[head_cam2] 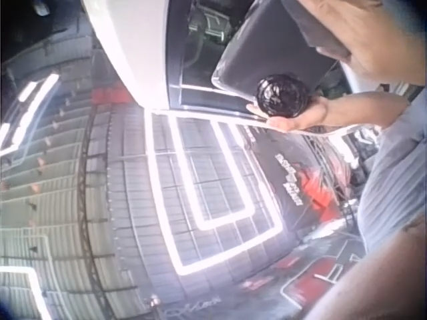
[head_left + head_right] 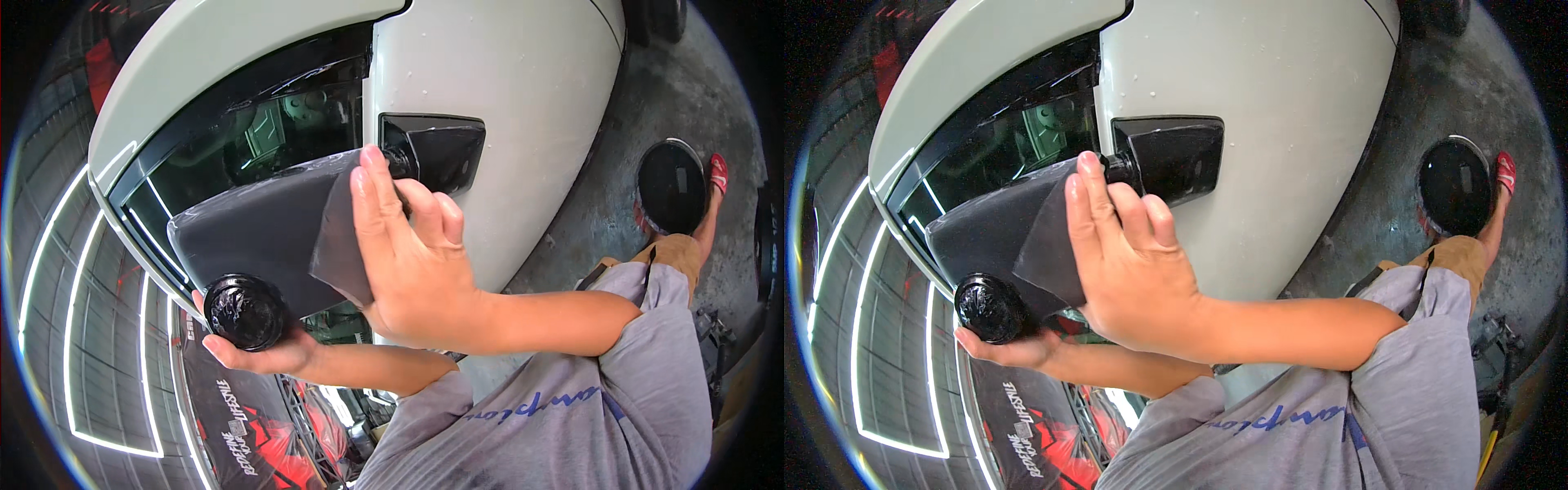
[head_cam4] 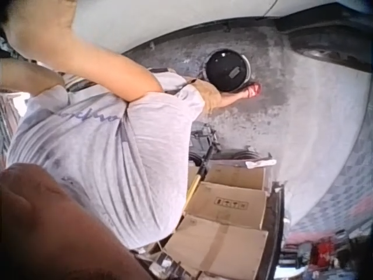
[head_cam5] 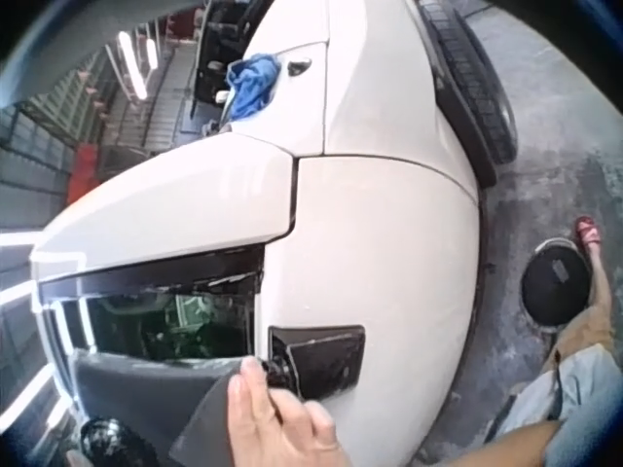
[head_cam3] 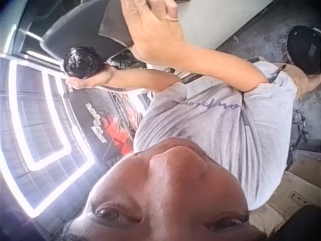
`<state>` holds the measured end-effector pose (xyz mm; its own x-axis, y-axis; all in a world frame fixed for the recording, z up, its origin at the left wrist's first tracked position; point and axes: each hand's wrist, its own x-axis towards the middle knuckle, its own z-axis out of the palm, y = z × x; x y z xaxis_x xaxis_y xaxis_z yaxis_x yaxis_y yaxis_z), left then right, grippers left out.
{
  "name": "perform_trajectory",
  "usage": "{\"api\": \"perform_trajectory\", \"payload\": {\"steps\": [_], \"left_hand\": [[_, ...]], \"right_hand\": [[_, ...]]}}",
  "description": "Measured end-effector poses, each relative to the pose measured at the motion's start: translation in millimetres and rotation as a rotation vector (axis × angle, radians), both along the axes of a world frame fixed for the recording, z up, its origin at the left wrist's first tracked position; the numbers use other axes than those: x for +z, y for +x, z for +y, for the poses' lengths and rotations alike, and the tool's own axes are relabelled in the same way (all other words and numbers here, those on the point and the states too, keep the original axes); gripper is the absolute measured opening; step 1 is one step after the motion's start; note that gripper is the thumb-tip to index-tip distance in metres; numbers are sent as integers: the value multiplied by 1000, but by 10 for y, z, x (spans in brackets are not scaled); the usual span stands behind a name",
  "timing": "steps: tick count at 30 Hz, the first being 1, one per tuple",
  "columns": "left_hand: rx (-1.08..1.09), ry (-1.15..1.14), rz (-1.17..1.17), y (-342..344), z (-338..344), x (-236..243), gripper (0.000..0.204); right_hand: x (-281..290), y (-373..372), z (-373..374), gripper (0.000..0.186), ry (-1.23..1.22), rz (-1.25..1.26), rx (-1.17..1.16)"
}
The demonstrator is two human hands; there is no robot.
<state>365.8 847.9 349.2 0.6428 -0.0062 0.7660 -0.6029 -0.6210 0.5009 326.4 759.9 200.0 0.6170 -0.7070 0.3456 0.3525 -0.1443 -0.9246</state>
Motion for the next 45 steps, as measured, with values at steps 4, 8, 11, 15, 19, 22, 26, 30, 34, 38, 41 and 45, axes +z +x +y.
{"api": "perform_trajectory", "payload": {"steps": [4,8,11,15,19,22,26,30,34,38,41,45], "left_hand": [[-22,-51,12,-22,-14,-30,87],[6,-36,-66,83,-74,-46,84],[-23,-24,-19,-89,-65,-23,82],[-63,-56,-71,86,-85,-88,77],[-53,-24,-106,-46,-91,-51,74],[-47,-33,-156,17,-112,-102,74],[-59,-45,-94,-57,-33,-170,71],[-68,0,-122,-96,-53,-239,73],[-40,47,-142,-265,-61,-437,78],[-83,88,-105,-288,-50,-506,79],[-100,42,-52,-300,-8,-486,86],[-70,164,-119,-291,110,-392,80]], "right_hand": [[31,-63,59,88,-34,47,53],[-7,54,-210,84,26,-6,78],[32,-90,-184,84,42,-33,82],[-76,58,-295,85,11,-35,103],[-82,33,-206,88,-4,-51,88],[-116,1,-285,89,-90,-16,124],[-156,-71,-26,84,-183,-30,70],[-411,9,-152,81,-262,-114,25],[-651,6,-182,77,-461,-155,-53],[-751,6,-315,63,-557,-184,-57],[-927,-13,-308,66,-618,-167,-49],[-554,-67,-546,74,-642,-196,45]]}}
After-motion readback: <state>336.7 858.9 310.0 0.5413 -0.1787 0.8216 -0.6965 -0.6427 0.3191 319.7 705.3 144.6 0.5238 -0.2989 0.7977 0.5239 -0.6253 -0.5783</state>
